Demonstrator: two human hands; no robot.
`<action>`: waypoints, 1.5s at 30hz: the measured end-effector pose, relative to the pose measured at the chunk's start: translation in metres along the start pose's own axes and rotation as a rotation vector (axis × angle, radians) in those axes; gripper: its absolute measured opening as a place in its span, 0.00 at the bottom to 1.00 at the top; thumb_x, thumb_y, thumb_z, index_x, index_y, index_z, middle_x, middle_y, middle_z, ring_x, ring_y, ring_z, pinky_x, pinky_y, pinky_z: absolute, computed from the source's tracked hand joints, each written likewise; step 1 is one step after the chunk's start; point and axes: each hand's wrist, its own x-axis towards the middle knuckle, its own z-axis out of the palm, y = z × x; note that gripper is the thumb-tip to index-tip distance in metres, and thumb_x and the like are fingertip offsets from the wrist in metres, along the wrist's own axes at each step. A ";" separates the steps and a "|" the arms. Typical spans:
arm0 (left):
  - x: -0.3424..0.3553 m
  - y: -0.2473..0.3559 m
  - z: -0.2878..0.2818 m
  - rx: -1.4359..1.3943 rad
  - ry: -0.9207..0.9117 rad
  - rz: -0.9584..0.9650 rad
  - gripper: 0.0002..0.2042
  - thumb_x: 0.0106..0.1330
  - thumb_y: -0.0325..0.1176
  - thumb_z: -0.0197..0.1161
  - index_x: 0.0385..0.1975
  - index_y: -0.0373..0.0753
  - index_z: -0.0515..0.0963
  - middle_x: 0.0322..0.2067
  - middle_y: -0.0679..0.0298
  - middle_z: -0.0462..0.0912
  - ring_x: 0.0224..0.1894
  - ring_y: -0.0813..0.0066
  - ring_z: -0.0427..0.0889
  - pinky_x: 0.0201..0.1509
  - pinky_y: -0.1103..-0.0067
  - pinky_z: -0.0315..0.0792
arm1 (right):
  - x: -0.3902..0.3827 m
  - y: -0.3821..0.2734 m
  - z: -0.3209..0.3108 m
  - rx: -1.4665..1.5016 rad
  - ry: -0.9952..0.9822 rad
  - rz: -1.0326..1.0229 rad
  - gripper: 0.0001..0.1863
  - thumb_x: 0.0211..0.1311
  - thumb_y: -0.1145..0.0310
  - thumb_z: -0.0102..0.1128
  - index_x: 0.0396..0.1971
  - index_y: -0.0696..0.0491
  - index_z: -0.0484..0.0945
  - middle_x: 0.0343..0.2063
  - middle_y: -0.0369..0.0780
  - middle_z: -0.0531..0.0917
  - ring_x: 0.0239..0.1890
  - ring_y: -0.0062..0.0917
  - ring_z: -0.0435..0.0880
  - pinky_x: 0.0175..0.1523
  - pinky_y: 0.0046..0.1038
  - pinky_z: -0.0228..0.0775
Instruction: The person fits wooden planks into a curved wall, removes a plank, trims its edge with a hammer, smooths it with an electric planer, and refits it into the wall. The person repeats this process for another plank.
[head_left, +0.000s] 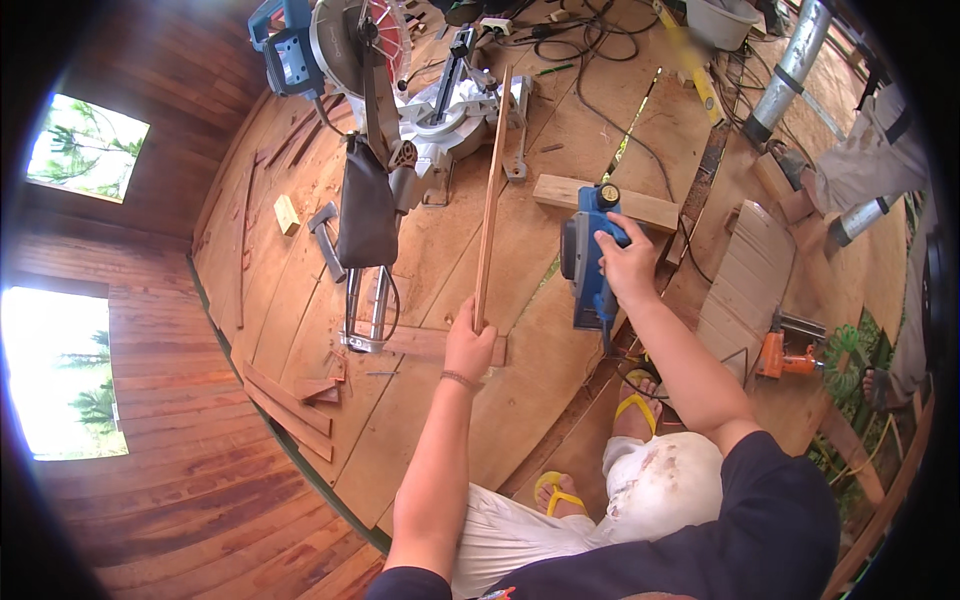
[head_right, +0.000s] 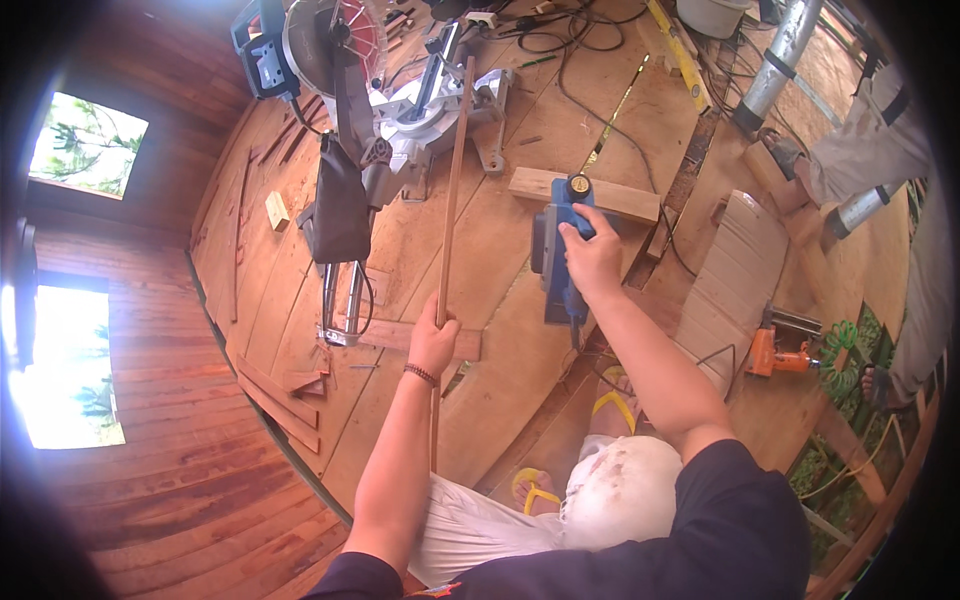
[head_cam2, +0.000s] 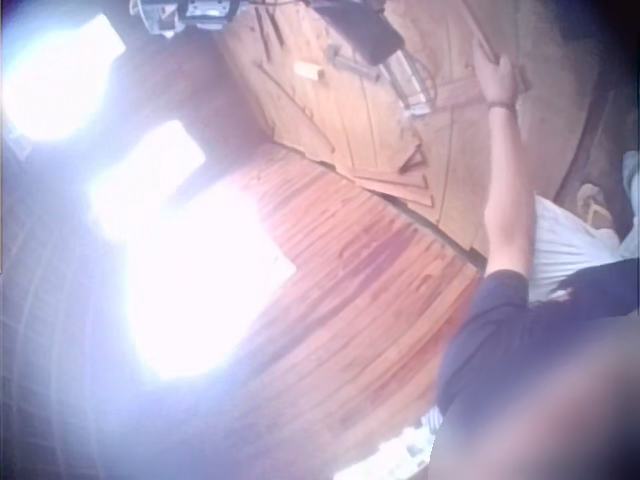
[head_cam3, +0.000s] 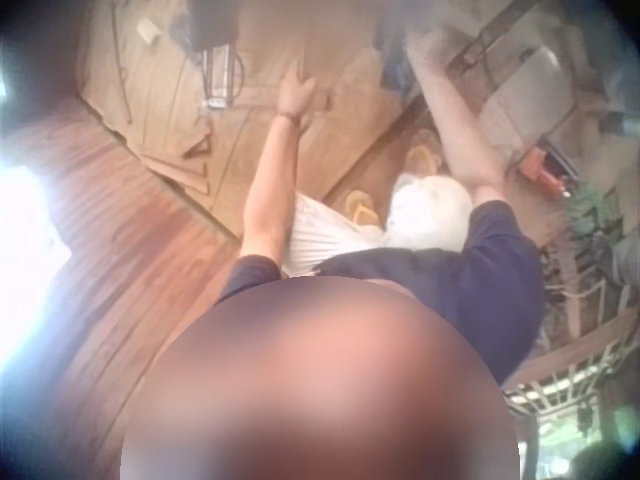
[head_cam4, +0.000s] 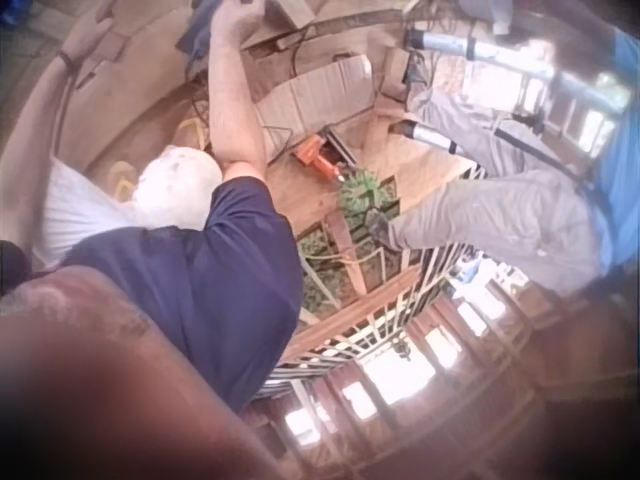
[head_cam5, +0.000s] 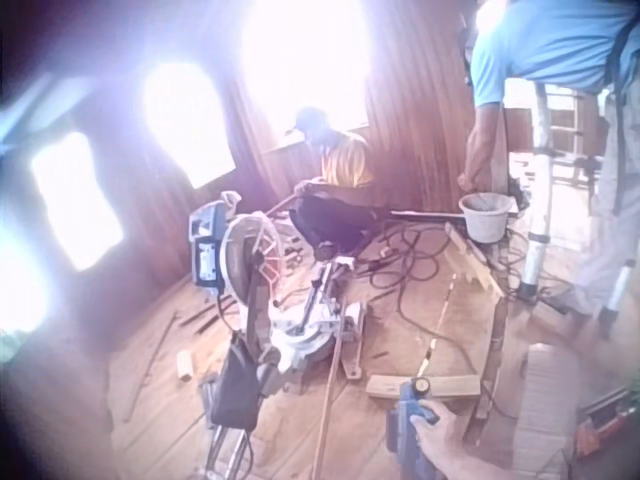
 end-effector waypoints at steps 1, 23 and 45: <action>-0.005 0.007 -0.004 -0.042 -0.019 -0.015 0.19 0.65 0.29 0.60 0.56 0.34 0.76 0.33 0.62 0.81 0.38 0.73 0.79 0.45 0.74 0.75 | 0.001 0.007 0.006 -0.097 0.027 -0.027 0.20 0.63 0.67 0.70 0.54 0.52 0.83 0.29 0.44 0.87 0.25 0.25 0.85 0.36 0.30 0.78; -0.052 0.123 -0.128 0.212 0.217 0.181 0.36 0.61 0.30 0.63 0.72 0.37 0.60 0.53 0.43 0.75 0.57 0.42 0.74 0.62 0.58 0.70 | -0.057 -0.059 -0.055 -0.795 -0.195 -0.207 0.48 0.59 0.60 0.71 0.76 0.54 0.55 0.65 0.53 0.71 0.68 0.48 0.69 0.71 0.42 0.62; -0.406 0.477 -0.612 -0.202 1.272 0.214 0.30 0.67 0.35 0.70 0.65 0.35 0.64 0.47 0.63 0.75 0.48 0.75 0.75 0.53 0.76 0.73 | -0.344 -0.493 0.135 -0.804 -1.861 -0.603 0.44 0.50 0.60 0.81 0.67 0.55 0.70 0.45 0.43 0.86 0.45 0.32 0.85 0.53 0.35 0.79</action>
